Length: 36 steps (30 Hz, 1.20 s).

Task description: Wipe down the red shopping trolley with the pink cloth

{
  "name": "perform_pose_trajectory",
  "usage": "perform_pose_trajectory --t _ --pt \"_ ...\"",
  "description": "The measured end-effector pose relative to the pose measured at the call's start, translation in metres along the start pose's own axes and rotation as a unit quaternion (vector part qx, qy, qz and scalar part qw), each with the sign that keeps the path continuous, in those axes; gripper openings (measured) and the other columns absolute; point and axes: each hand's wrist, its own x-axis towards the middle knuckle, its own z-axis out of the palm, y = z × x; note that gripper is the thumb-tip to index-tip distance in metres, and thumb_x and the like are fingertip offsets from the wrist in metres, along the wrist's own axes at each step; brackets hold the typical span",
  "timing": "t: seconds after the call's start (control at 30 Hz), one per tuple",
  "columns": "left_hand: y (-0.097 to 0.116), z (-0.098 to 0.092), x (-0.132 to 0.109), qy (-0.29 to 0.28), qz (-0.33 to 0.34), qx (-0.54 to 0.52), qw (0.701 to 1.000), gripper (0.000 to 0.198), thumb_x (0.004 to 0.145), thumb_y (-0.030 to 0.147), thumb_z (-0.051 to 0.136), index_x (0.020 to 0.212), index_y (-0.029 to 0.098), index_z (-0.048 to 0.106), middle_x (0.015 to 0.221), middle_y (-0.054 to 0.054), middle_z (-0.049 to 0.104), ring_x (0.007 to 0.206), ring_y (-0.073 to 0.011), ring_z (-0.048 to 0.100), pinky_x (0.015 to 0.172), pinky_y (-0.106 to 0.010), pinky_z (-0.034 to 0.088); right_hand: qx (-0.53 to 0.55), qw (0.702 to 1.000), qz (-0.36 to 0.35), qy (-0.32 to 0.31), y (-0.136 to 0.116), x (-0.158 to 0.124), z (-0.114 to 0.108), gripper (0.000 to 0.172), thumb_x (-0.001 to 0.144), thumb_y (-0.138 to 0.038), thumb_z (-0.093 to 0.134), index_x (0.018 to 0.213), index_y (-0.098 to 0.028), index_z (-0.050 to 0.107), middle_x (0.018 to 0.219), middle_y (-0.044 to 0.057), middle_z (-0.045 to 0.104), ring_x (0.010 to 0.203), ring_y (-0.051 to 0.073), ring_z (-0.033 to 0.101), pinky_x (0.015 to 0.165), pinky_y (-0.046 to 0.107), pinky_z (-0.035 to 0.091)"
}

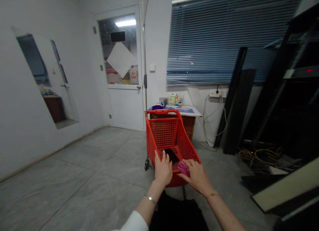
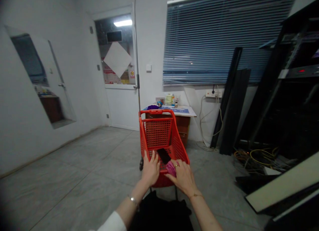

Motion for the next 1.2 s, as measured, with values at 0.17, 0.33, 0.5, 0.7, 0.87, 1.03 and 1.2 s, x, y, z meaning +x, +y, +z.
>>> perform_pose_trajectory --t 0.17,0.33,0.5,0.7,0.87,1.03,1.2 --pt "-0.001 -0.009 -0.022 0.042 -0.054 0.004 0.998 0.041 0.098 0.027 0.037 0.129 0.012 0.059 0.149 -0.014 0.044 0.147 -0.0382 -0.002 0.114 -0.064 0.026 -0.025 0.999 -0.023 0.014 -0.019 -0.006 0.008 0.051 0.086 -0.032 0.059 0.135 -0.025 0.046 0.112 0.008 0.060 0.094 0.021 0.055 0.081 0.034 0.043" --pt "-0.013 -0.015 -0.023 0.034 -0.024 0.002 0.999 0.042 0.098 0.028 0.038 0.132 0.011 0.056 0.152 -0.016 0.038 0.147 -0.0384 0.001 0.115 -0.063 0.025 -0.033 0.998 -0.008 0.044 -0.032 -0.008 0.010 0.041 0.090 -0.029 0.050 0.131 -0.023 0.050 0.112 0.009 0.061 0.094 0.021 0.055 0.082 0.034 0.040" --pt "-0.019 -0.016 -0.023 0.043 -0.012 0.002 0.999 0.045 0.097 0.027 0.038 0.139 0.015 0.049 0.155 -0.014 0.033 0.147 -0.0373 0.001 0.113 -0.065 0.025 -0.033 0.999 0.007 0.031 -0.039 -0.007 0.010 0.038 0.093 -0.036 0.046 0.127 -0.022 0.054 0.106 0.009 0.063 0.091 0.020 0.056 0.079 0.033 0.039" --pt "-0.032 -0.026 -0.026 0.021 0.012 0.016 1.000 0.043 0.098 0.027 0.037 0.137 0.015 0.049 0.156 -0.014 0.032 0.148 -0.0289 0.012 0.118 -0.057 0.020 -0.022 0.999 0.024 0.016 -0.053 -0.009 0.006 0.037 0.094 -0.038 0.045 0.127 -0.023 0.054 0.103 0.009 0.064 0.089 0.021 0.058 0.077 0.034 0.041" --pt "-0.035 -0.032 -0.029 0.011 0.029 0.002 1.000 0.040 0.099 0.026 0.036 0.136 0.020 0.051 0.154 -0.009 0.036 0.148 -0.0278 0.011 0.118 -0.055 0.024 0.044 0.990 0.100 0.085 -0.048 0.022 -0.014 0.039 0.095 -0.043 0.039 0.129 -0.026 0.050 0.114 0.008 0.060 0.093 0.020 0.062 0.077 0.033 0.048" --pt "-0.025 -0.030 -0.029 0.011 0.036 -0.010 0.999 0.039 0.099 0.026 0.037 0.134 0.021 0.052 0.153 -0.008 0.038 0.149 -0.0270 0.010 0.117 -0.053 0.028 0.054 0.960 0.121 0.245 -0.052 0.059 -0.012 0.045 0.093 -0.039 0.041 0.136 -0.023 0.044 0.137 0.014 0.044 0.122 0.028 0.050 0.095 0.043 0.047" --pt "-0.019 -0.030 -0.030 0.017 0.047 -0.018 0.999 0.039 0.099 0.025 0.036 0.135 0.021 0.051 0.153 -0.008 0.039 0.149 -0.0273 0.010 0.117 -0.055 0.027 0.137 0.984 0.061 0.093 -0.059 0.026 0.011 0.041 0.094 -0.030 0.039 0.134 -0.025 0.046 0.119 0.009 0.057 0.109 0.022 0.057 0.091 0.039 0.050"
